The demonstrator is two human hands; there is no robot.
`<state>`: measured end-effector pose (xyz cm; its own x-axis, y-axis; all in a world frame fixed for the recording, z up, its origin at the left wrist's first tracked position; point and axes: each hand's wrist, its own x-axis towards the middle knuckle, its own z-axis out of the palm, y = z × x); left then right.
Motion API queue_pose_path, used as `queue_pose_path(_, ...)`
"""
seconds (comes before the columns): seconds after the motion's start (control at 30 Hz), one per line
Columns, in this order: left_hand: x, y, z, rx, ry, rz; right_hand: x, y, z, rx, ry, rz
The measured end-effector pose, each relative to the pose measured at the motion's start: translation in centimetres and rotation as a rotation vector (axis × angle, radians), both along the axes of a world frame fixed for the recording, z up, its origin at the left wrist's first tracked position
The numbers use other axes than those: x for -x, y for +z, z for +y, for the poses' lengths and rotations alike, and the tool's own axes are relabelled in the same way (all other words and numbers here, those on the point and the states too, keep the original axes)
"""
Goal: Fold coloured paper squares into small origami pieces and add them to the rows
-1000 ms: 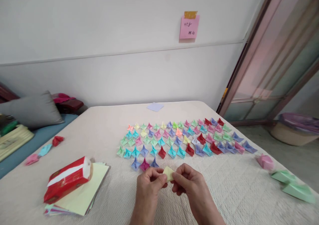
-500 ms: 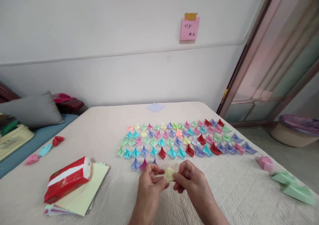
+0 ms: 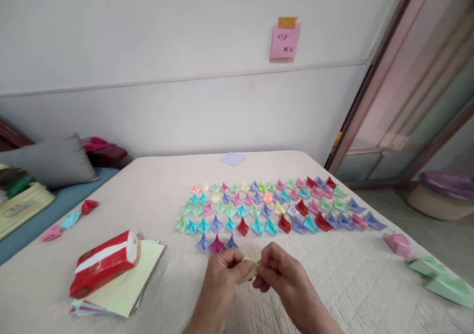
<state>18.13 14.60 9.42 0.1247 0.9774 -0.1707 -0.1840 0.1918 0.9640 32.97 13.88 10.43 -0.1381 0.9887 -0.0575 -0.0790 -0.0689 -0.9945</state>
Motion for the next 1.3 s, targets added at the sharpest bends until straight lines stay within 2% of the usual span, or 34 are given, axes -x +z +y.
queue_pose_path(0.1,0.1,-0.3,0.2,-0.011,0.063,0.066,0.3,-0.2,0.0,0.007,0.012,0.012)
queue_pose_path(0.27,-0.1,0.4,0.2,0.015,0.01,0.134,0.7,-0.6,0.2,0.044,-0.053,0.009)
queue_pose_path(0.47,0.1,0.5,-0.1,0.093,-0.022,-0.12,-0.4,-0.5,0.7,0.084,-0.059,0.12)
queue_pose_path(0.67,0.9,0.7,-0.1,0.106,-0.051,-0.163,-1.3,-0.7,0.9,0.102,0.006,0.14)
queue_pose_path(0.77,1.1,1.4,-0.3,0.123,-0.07,-0.131,-1.3,-0.6,0.7,-0.01,-0.014,0.028)
queue_pose_path(0.9,1.3,2.1,-0.5,0.084,-0.08,-0.057,-1.3,-0.3,0.4,-0.33,-0.061,-0.284)
queue_pose_path(0.97,1.3,2.1,-0.4,0.049,-0.081,-0.049,-1.3,-0.1,0.4,-0.424,-0.052,-0.344)
queue_pose_path(1.17,1.2,1.8,-0.1,-0.051,-0.031,-0.015,-1.4,-0.3,0.5,-0.535,-0.126,-0.335)
queue_pose_path(1.3,1.3,1.6,-0.2,-0.047,-0.048,0.001,-1.3,-0.3,0.4,-0.546,-0.08,-0.304)
